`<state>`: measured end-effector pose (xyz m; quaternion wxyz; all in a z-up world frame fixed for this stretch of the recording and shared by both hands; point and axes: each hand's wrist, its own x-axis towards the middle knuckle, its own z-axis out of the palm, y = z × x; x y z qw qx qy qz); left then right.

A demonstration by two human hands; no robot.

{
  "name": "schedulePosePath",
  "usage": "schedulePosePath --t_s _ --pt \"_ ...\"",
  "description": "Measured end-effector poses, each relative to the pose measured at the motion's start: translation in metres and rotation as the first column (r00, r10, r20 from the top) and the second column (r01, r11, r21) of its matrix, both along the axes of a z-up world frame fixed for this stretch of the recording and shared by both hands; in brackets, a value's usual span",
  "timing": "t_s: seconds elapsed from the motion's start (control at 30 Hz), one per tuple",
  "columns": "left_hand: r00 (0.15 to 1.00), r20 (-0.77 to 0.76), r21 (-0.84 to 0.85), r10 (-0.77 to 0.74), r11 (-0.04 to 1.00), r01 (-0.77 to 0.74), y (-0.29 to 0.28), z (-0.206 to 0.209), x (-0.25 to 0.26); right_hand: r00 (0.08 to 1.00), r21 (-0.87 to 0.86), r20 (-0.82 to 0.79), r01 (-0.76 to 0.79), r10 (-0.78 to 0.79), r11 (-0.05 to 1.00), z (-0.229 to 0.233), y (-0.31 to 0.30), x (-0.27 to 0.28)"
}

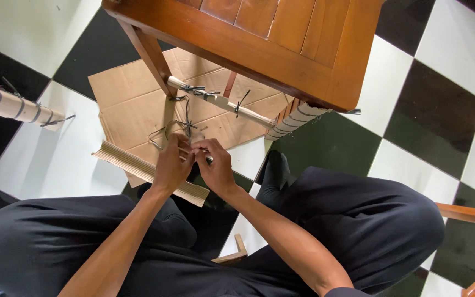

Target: Wrapping chair legs with protective cardboard and securing them with ties.

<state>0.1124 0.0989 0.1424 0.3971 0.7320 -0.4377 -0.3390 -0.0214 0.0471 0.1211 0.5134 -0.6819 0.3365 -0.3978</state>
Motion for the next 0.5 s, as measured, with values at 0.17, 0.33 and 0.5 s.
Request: schedulePosePath --t_s 0.17,0.33,0.5 --pt "0.994 0.105 -0.034 0.002 0.999 0.001 0.000 0.006 0.003 0.997 0.026 -0.067 -0.032 0.034 0.999 0.008 0.001 0.004" --pt "0.984 0.176 -0.103 -0.010 0.994 0.028 0.004 -0.016 0.009 0.999 -0.140 -0.043 0.018 -0.024 0.990 0.023 0.003 0.006" --pt "0.995 -0.085 -0.091 0.056 0.994 -0.064 -0.002 -0.027 0.015 0.996 -0.185 -0.044 -0.078 0.071 0.980 -0.012 0.002 0.002"
